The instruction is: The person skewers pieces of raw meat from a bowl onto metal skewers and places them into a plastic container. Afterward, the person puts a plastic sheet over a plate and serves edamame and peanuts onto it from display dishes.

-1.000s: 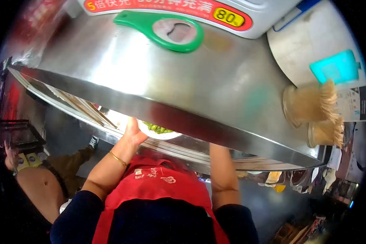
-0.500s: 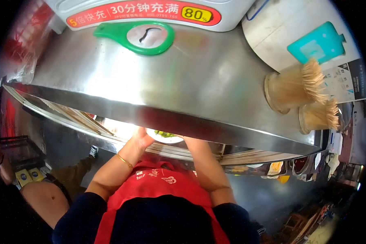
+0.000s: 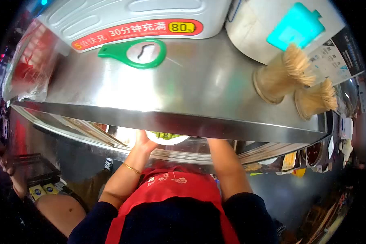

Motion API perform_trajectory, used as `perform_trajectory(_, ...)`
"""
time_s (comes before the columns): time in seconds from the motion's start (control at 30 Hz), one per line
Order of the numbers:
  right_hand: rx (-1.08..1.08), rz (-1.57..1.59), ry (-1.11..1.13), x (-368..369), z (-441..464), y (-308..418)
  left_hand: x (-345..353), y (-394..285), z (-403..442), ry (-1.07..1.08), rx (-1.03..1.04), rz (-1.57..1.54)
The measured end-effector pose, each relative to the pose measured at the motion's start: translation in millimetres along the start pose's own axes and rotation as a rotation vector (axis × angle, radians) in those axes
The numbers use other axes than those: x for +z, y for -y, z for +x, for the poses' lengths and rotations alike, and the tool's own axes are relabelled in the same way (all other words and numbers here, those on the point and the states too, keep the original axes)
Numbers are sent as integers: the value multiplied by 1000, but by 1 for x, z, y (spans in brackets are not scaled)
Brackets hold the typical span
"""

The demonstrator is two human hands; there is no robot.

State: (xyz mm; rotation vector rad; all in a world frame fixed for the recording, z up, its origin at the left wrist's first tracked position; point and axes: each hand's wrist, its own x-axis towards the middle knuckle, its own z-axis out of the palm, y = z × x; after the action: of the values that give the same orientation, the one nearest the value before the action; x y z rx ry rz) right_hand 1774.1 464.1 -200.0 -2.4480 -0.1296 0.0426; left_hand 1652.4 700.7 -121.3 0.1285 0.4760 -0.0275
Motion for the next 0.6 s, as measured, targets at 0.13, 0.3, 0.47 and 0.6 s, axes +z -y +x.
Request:
perform_trajectory(0.13, -13, -9, -15, 2, 11, -1, 0, -4, -5, -30, 4, 14)
perform_trajectory(0.3, -19, 29, -33, -22, 18, -3, -21, -5, 4, -34, -46, -11)
perform_trajectory(0.47, -155, 1, 82, -24, 7, 47, -40, 2, 24, 32, -156, -52)
perform_trajectory(0.6, -251, 37, 142, -12, -18, 95, -35, 16, 28, 92, -212, -22)
